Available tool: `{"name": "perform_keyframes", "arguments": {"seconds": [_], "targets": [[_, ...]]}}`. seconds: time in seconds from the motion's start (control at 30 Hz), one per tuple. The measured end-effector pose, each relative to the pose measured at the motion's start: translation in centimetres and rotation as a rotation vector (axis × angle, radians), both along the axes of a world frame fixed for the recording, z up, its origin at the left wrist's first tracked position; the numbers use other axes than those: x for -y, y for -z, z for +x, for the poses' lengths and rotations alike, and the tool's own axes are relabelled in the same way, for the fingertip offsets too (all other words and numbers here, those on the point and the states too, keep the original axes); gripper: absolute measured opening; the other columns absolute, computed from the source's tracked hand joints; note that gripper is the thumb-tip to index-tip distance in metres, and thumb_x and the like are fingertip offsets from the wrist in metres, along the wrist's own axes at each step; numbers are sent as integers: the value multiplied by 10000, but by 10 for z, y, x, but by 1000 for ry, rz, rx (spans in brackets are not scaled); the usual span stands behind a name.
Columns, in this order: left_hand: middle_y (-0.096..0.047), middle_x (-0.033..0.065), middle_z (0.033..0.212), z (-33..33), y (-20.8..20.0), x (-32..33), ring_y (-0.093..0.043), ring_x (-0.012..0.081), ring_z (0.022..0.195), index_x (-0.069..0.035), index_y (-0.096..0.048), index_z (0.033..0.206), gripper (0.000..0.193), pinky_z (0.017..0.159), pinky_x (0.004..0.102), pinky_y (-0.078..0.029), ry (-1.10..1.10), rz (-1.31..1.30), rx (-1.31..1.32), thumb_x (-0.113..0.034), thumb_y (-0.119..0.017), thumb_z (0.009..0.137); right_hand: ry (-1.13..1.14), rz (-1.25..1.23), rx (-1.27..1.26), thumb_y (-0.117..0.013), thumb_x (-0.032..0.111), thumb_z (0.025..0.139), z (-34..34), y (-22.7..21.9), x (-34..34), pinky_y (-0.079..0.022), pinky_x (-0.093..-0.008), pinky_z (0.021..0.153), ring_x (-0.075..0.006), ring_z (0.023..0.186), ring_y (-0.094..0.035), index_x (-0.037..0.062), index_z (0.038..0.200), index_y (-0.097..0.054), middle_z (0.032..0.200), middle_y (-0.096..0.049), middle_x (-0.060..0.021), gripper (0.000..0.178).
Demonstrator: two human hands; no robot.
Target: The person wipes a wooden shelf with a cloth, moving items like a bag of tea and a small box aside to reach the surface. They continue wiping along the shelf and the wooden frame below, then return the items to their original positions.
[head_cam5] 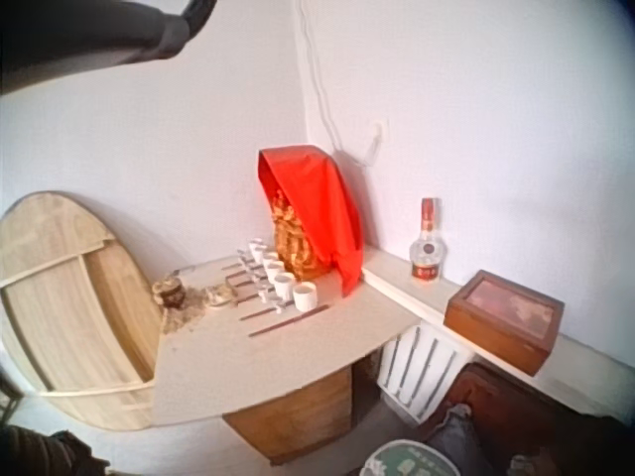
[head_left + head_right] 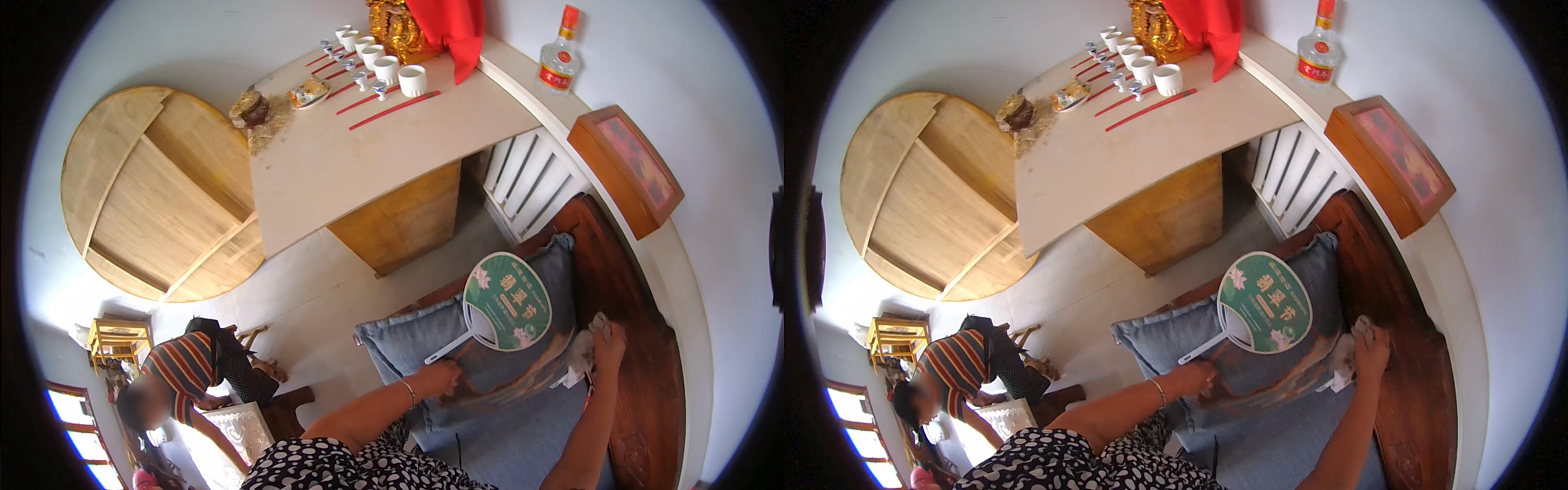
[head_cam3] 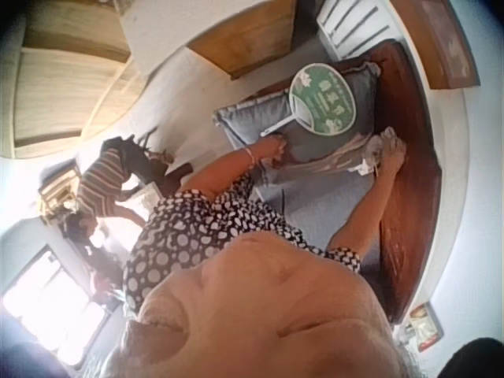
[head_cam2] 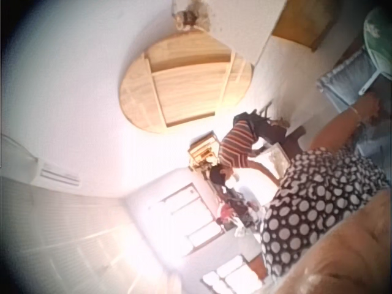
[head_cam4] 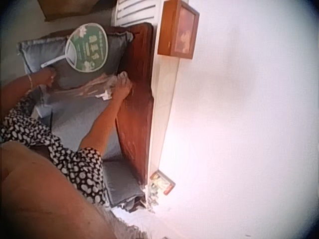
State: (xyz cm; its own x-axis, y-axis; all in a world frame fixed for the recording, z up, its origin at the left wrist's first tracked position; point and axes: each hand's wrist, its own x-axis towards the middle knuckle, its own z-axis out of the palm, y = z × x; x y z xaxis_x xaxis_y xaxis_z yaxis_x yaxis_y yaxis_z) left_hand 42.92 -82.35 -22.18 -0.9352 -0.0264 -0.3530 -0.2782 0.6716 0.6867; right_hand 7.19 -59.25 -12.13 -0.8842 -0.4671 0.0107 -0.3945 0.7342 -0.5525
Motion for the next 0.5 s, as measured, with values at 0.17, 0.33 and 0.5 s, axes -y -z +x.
{"name": "perform_keyframes", "arguments": {"seconds": [0.17, 0.33, 0.5], "targets": [[-583, 171, 945, 2, 17, 8, -596, 369, 884, -50, -611, 875, 242, 778, 458, -483, 139, 56, -114, -248, -667, 748, 367, -383, 312, -610, 96, 853, 47, -67, -30, -423, -310, 913, -185, 1074, -530, 15, 1151, -581, 1150, -585, -88, 311], [-566, 162, 890, -11, 3, 4, -584, 358, 859, -52, -568, 817, 164, 747, 449, -475, -29, 82, 5, -187, -648, 770, 229, -389, -113, -619, 7, 782, 36, -125, -24, -408, -322, 942, -237, 1082, -538, 38, 1127, -565, 1123, -577, -120, 351], [-568, 152, 856, -19, -20, 2, -579, 357, 820, -55, -567, 786, 133, 718, 440, -467, -47, 39, -16, -160, -647, 772, 85, -215, -601, -661, -24, 711, 8, -136, 2, -421, -390, 952, -335, 1138, -500, 44, 1090, -561, 1196, -532, -135, 398]]}}
